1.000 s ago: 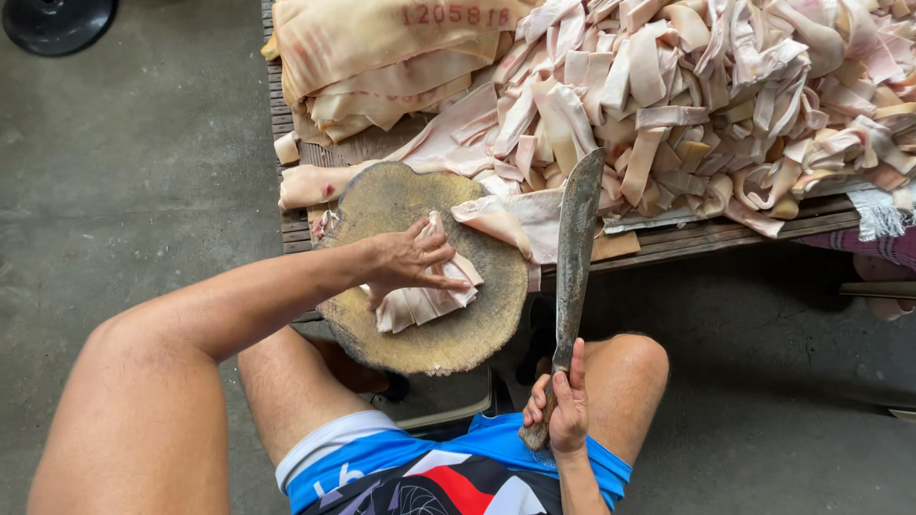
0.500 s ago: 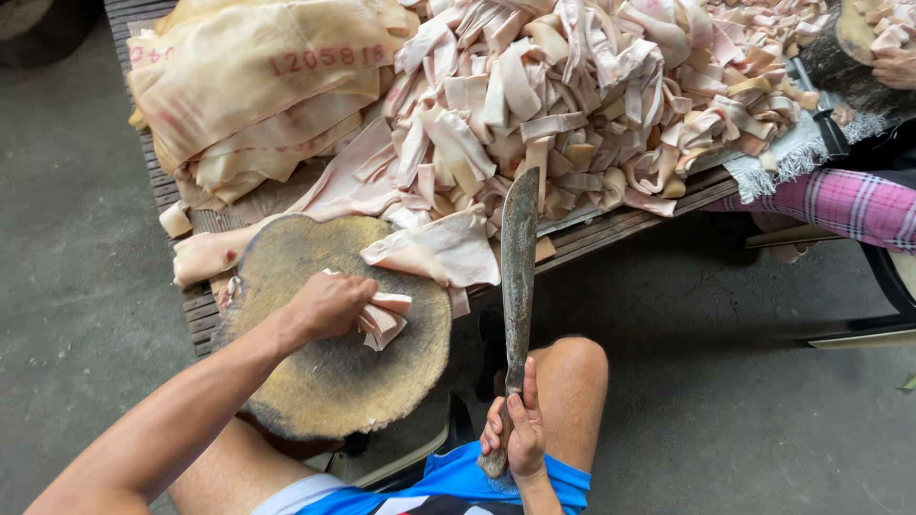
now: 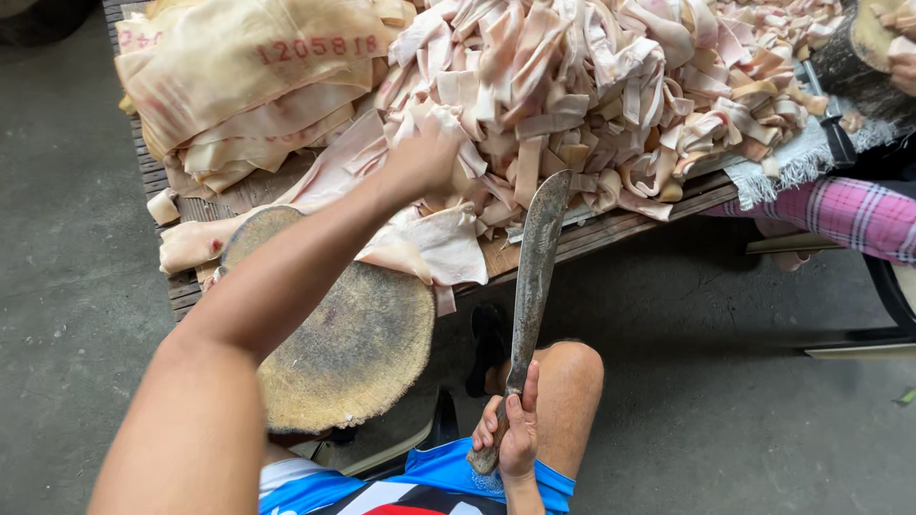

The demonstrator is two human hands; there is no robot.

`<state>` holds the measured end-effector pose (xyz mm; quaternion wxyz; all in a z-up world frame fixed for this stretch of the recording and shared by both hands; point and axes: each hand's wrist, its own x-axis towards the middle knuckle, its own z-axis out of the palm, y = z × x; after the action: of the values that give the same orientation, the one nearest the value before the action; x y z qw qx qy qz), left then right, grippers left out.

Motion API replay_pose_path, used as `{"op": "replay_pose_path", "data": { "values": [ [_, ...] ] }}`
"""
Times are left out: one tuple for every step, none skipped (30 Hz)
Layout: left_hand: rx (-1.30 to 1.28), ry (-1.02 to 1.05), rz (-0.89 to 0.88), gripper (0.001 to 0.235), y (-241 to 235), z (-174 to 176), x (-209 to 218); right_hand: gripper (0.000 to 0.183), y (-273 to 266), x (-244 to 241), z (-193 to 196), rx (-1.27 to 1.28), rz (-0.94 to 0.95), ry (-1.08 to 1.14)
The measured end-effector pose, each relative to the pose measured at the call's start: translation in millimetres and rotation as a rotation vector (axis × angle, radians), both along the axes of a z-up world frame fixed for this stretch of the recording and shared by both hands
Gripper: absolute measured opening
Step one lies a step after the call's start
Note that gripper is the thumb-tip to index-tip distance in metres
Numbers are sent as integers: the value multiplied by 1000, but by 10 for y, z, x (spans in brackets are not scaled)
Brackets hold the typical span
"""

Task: The person sits on the floor and uses a large knife to slice sheets of pork skin into strips on a wooden cutting board. They repeatedly pick up pieces of skin, cut them, and place the resulting strips onto a pile on a nearby table.

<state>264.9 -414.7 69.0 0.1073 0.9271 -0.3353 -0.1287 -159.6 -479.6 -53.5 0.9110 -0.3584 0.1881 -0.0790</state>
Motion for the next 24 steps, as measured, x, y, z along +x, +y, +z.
{"op": "replay_pose_path", "data": {
  "values": [
    [240,148,-66,62,141,-210,-169,62,-12,-15,4,6,-1,0],
    [301,281,-100,94,387,-394,-368,62,-30,-6,0,11,-1,-2],
    [378,328,-155,82,645,-533,-563,63,-41,8,1,17,-1,-4],
    [286,199,-134,69,760,-642,-688,62,-61,31,9,22,-2,3],
    [193,70,-111,56,850,-728,-784,62,-79,52,17,28,-3,10],
    [105,-46,-74,44,953,-801,-898,62,-79,18,35,38,11,29],
    [105,-42,-32,35,971,-846,-919,62,-56,-9,41,47,20,17],
    [98,-49,9,26,895,-848,-843,62,-61,14,31,48,28,-6],
    [91,-55,51,17,874,-810,-810,62,-49,23,24,49,36,-29],
    [11,-47,95,13,888,-742,-800,62,-43,25,20,34,50,-24],
    [-70,-39,139,12,927,-652,-790,62,-40,23,15,19,63,-20],
    [-150,-34,170,15,945,-558,-774,63,-20,16,0,6,65,-19],
    [-170,-116,114,10,1011,-477,-817,63,-13,-4,-9,5,70,-37],
    [-184,-199,67,7,1194,-403,-925,63,-4,-28,-13,10,84,-55],
    [-198,-281,19,9,1382,-349,-1059,63,10,-66,-6,14,98,-73],
    [-169,-300,-23,12,1565,-314,-1226,63,21,-87,3,-16,122,-66],
    [-139,-319,-65,16,1755,-297,-1425,64,34,-111,22,-46,146,-59],
    [-173,-380,-79,14,1966,-290,-1670,64,56,-129,48,-77,173,-44],
    [-207,-442,-94,13,2162,-290,-1890,66,101,-101,59,-109,209,-11],
    [-151,-360,-69,17,2365,-296,-2131,67,136,-127,96,-143,246,34],
    [-95,-277,-44,23,2564,-308,-2345,69,183,-143,138,-177,283,77],
    [-57,-248,-7,20,2709,-351,-2520,68,241,-177,198,-236,328,92],
    [-18,-219,29,17,2842,-399,-2661,68,309,-186,266,-294,374,105],
    [17,-198,60,16,2939,-450,-2739,68,378,-147,339,-357,414,109]
  ]
}}
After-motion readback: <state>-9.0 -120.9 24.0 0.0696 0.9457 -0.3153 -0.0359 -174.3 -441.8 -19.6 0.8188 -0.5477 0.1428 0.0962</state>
